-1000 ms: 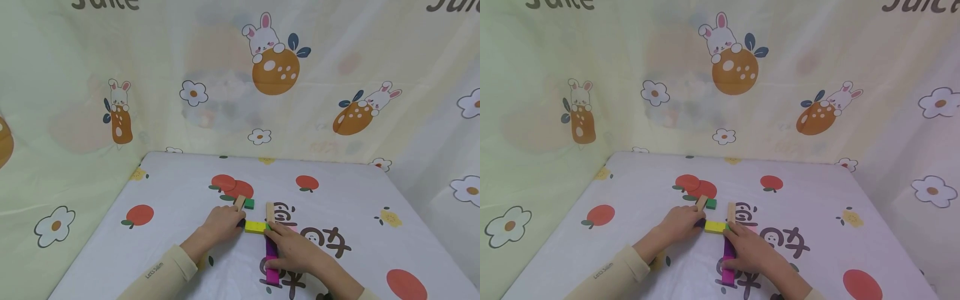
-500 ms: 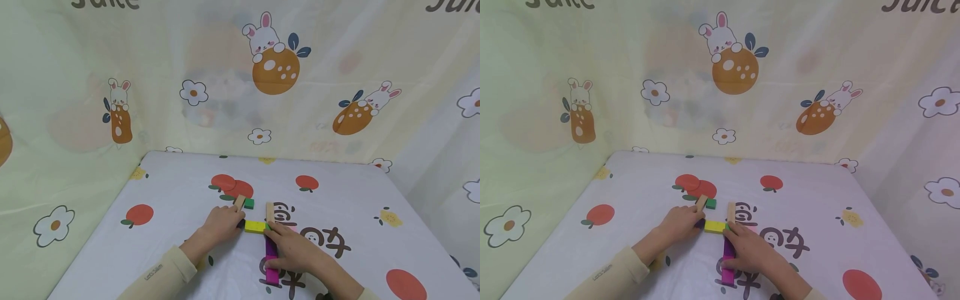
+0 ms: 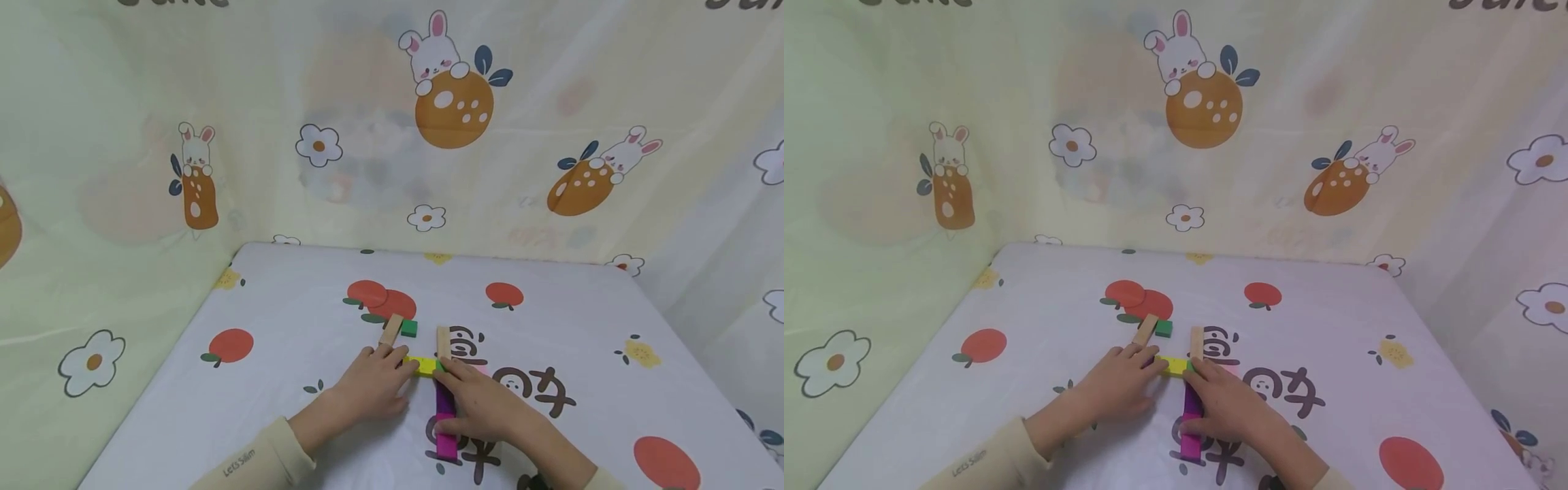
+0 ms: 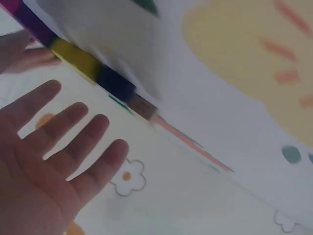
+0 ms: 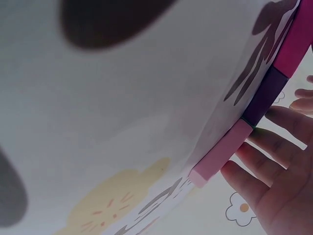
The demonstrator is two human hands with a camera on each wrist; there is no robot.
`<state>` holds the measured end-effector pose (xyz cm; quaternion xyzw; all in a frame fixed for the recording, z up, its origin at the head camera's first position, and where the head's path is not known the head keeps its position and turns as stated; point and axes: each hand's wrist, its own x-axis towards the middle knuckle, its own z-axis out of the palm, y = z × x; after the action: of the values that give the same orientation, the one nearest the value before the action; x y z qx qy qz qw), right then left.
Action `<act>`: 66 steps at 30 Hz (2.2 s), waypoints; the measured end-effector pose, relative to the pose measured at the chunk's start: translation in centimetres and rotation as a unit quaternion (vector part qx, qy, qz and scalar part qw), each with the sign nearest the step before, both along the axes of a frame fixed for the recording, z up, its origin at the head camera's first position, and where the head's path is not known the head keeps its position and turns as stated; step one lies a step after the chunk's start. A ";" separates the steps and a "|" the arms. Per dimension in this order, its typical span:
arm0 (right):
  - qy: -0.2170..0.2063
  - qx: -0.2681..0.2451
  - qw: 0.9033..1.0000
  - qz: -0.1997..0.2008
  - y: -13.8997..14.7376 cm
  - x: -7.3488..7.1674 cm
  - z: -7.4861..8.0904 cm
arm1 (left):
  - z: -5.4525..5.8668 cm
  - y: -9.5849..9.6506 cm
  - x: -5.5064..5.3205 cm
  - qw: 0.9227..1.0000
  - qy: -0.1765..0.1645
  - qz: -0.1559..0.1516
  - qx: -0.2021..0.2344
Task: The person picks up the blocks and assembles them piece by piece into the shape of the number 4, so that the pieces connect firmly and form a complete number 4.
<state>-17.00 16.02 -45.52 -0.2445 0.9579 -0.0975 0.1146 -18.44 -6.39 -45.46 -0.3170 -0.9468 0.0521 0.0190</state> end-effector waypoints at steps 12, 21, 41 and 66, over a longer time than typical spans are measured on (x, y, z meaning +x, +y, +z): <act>-0.002 -0.004 1.000 -0.002 -0.2 -0.2 0.2 | -0.7 0.5 0.7 1.000 -0.010 -0.021 -0.014; 0.003 0.006 1.000 -0.001 -0.1 -0.5 0.5 | -0.5 0.4 0.4 0.999 -0.043 -0.022 0.005; 0.027 -0.020 0.999 -0.034 -0.6 -2.4 1.8 | -0.7 0.5 0.4 0.997 -0.069 -0.018 0.016; 0.079 -0.041 0.994 -0.065 -3.8 -6.0 1.5 | -0.9 0.4 0.6 0.997 -0.071 -0.010 0.021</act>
<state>-23.03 12.23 -43.99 -0.1932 0.9730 -0.1242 0.0218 -17.85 -6.03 -46.35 -0.3292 -0.9433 0.0093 -0.0416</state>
